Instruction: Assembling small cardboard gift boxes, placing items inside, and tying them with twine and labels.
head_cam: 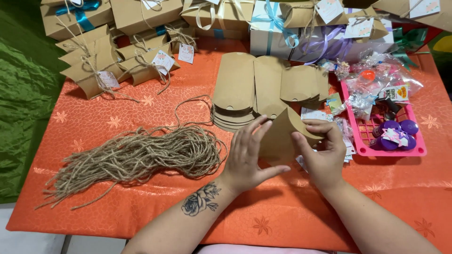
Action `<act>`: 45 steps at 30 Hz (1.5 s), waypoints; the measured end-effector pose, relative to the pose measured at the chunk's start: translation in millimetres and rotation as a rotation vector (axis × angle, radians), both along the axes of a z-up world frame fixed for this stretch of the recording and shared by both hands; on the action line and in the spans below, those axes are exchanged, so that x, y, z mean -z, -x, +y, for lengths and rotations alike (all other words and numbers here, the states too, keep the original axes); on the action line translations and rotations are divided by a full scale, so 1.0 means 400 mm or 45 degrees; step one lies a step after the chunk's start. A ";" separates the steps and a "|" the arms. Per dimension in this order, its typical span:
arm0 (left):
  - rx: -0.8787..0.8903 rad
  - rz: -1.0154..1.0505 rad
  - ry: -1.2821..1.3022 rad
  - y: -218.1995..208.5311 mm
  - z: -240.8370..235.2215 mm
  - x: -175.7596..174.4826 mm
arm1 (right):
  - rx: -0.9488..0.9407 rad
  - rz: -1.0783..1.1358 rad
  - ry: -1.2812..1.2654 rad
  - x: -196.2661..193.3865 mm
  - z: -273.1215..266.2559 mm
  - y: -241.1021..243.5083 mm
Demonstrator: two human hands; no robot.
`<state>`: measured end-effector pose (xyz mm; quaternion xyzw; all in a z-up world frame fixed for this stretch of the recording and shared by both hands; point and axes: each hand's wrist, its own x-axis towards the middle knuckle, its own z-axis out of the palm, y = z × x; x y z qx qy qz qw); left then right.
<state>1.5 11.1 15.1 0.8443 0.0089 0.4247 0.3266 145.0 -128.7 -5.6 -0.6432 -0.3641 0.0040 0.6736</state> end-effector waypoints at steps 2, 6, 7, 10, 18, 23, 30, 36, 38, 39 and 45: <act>-0.005 0.181 0.018 0.000 -0.026 0.023 | 0.008 0.097 0.011 -0.003 0.005 0.006; -0.046 0.320 0.076 -0.006 -0.017 0.057 | -0.178 0.262 0.042 -0.008 0.004 0.029; -0.049 0.317 0.073 -0.007 -0.009 0.059 | -0.181 0.259 0.039 -0.018 0.003 0.029; 0.121 0.194 0.149 -0.008 0.006 0.070 | -0.432 0.343 0.073 -0.048 0.007 0.034; 0.344 0.263 0.280 -0.005 -0.001 0.075 | -0.754 0.822 0.047 -0.108 0.016 0.033; 0.341 0.261 0.276 -0.002 -0.003 0.078 | -0.605 0.785 0.070 -0.076 0.019 0.020; 0.358 0.342 0.250 0.001 -0.003 0.069 | -0.517 0.753 0.037 -0.049 0.020 0.012; 0.352 0.333 0.142 -0.007 -0.003 0.076 | -0.474 0.750 0.061 -0.075 0.019 0.014; 0.347 0.349 0.136 -0.007 -0.002 0.075 | -0.436 0.735 0.080 -0.089 0.022 0.021; 0.341 0.365 0.126 -0.006 -0.002 0.075 | -0.400 0.720 0.096 -0.096 0.024 0.024; 0.264 0.482 0.098 -0.010 -0.001 0.078 | -0.285 0.682 0.206 -0.092 0.029 0.003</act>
